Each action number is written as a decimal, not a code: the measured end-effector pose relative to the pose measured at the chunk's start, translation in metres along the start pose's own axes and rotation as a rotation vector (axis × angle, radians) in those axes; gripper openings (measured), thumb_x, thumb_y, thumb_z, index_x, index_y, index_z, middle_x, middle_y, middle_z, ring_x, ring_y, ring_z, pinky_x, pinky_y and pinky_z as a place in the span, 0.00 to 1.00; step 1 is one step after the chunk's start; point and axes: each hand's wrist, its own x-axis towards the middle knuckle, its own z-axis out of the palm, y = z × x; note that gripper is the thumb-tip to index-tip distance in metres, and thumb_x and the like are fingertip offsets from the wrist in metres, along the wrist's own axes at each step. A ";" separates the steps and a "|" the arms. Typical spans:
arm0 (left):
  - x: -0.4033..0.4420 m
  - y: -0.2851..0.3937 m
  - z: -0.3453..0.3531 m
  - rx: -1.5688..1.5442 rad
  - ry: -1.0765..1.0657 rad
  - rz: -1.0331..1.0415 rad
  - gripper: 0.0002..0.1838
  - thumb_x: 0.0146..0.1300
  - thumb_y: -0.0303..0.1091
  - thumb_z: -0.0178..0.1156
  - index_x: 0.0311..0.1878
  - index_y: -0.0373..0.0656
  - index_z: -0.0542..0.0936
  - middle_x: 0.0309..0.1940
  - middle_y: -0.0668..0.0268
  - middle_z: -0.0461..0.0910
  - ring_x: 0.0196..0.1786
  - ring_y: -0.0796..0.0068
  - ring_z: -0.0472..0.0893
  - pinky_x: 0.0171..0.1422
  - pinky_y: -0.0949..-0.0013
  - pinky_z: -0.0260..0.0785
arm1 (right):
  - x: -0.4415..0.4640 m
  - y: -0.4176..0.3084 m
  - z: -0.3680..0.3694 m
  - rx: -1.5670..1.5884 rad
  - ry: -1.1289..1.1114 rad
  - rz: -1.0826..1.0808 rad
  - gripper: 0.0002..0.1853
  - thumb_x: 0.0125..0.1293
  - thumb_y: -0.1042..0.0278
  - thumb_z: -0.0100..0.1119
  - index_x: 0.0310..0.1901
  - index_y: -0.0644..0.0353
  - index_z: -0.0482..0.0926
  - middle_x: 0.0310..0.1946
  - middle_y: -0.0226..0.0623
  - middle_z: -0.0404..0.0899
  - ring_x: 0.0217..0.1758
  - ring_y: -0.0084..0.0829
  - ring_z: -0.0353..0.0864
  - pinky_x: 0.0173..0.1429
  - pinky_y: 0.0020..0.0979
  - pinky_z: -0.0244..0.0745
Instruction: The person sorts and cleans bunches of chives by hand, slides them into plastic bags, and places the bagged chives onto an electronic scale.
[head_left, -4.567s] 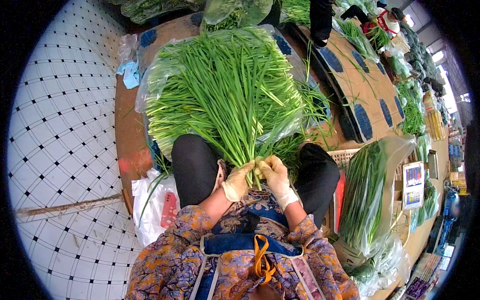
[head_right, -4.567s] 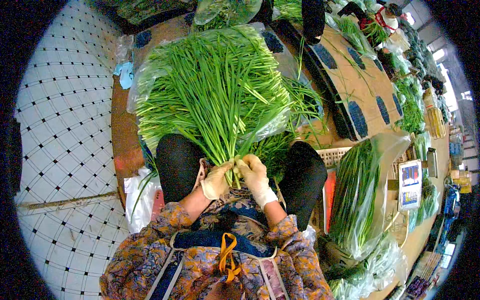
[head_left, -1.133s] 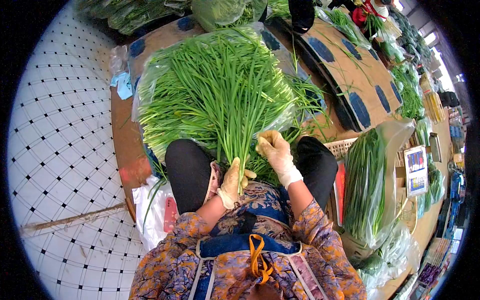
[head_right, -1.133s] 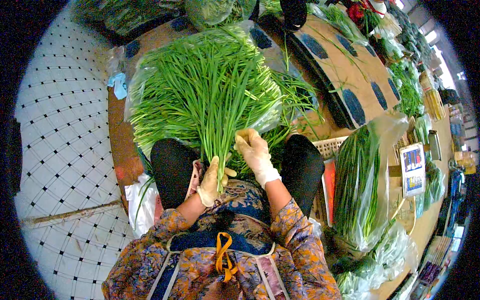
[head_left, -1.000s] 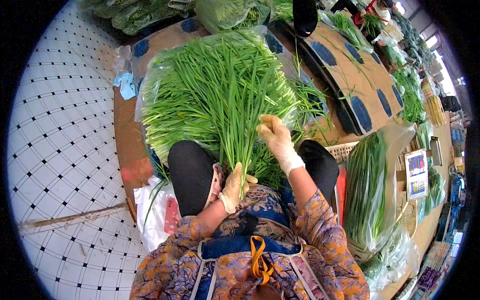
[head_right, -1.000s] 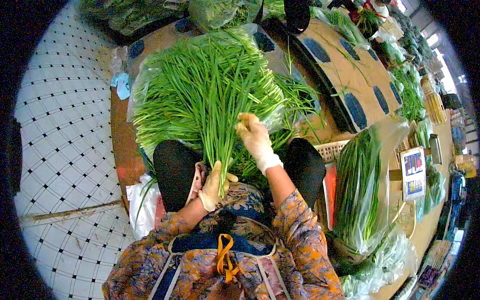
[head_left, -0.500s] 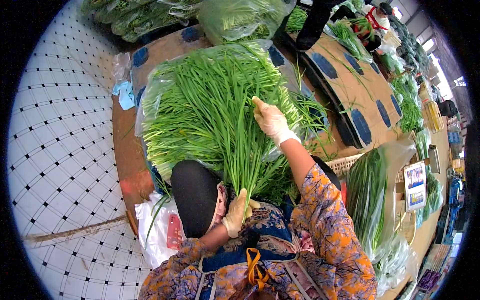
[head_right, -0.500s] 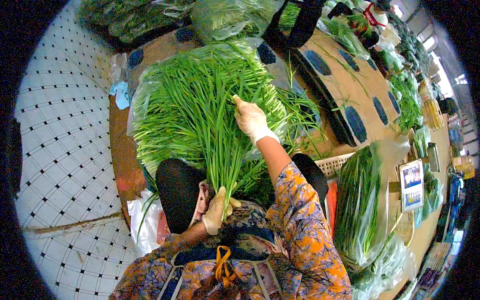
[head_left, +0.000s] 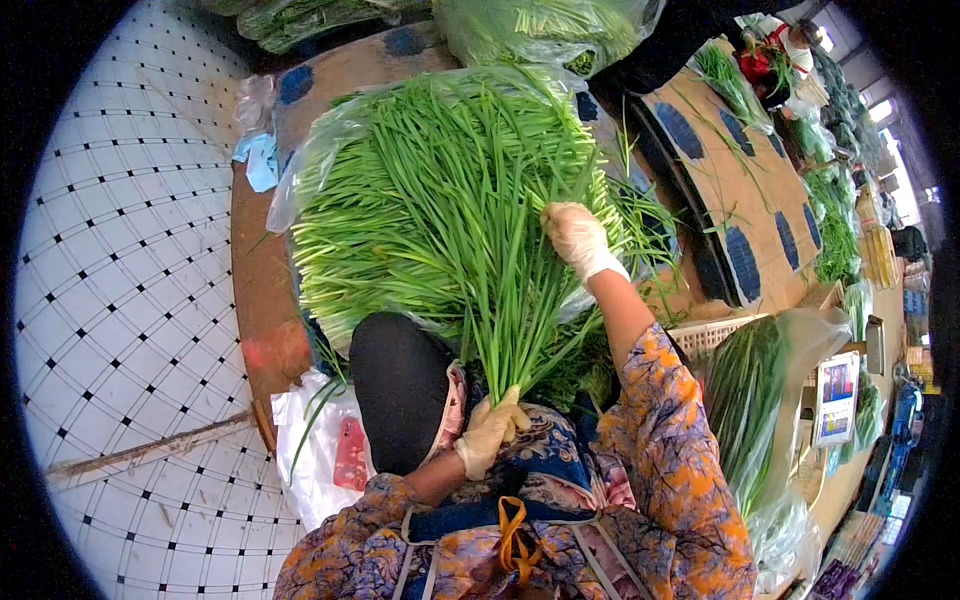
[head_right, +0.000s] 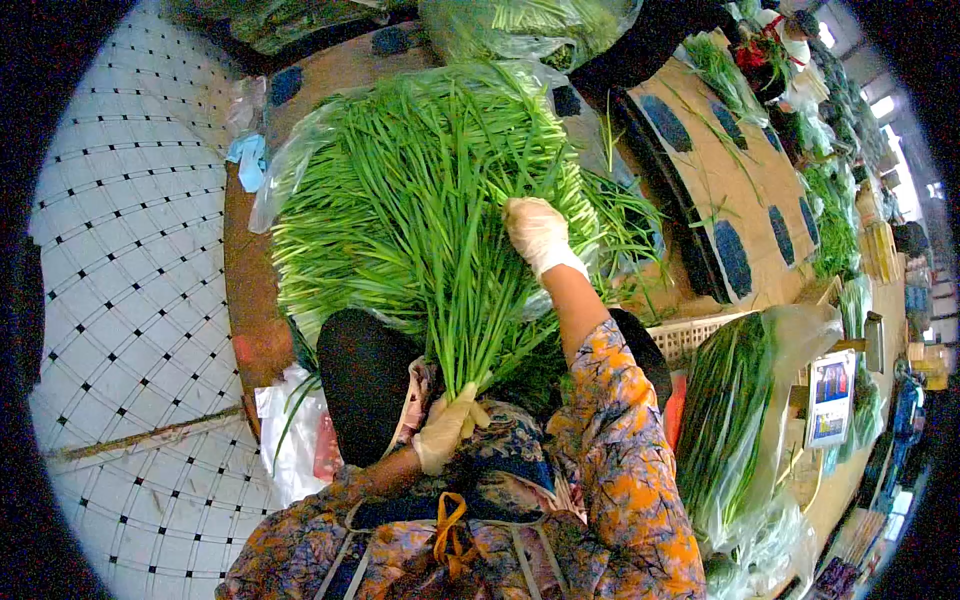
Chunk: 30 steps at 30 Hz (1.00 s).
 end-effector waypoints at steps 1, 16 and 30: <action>0.000 0.000 -0.001 -0.001 0.004 0.003 0.21 0.66 0.52 0.47 0.42 0.43 0.77 0.16 0.73 0.68 0.18 0.86 0.61 0.22 0.79 0.52 | 0.002 0.006 0.003 0.019 0.097 0.035 0.08 0.55 0.70 0.51 0.36 0.53 0.78 0.35 0.44 0.79 0.40 0.43 0.78 0.44 0.38 0.74; 0.035 -0.012 0.024 1.171 0.171 0.849 0.42 0.55 0.25 0.49 0.69 0.40 0.37 0.44 0.45 0.71 0.33 0.46 0.76 0.33 0.54 0.70 | -0.211 -0.073 -0.023 1.382 -0.130 0.395 0.33 0.57 0.57 0.62 0.59 0.71 0.63 0.49 0.42 0.74 0.52 0.31 0.72 0.59 0.28 0.64; 0.018 0.028 0.082 1.362 -0.448 1.117 0.29 0.62 0.38 0.48 0.67 0.49 0.57 0.46 0.54 0.75 0.43 0.55 0.76 0.45 0.58 0.67 | -0.275 -0.020 -0.161 1.454 0.383 0.501 0.25 0.61 0.52 0.57 0.55 0.55 0.64 0.24 0.28 0.74 0.17 0.14 0.61 0.19 0.17 0.56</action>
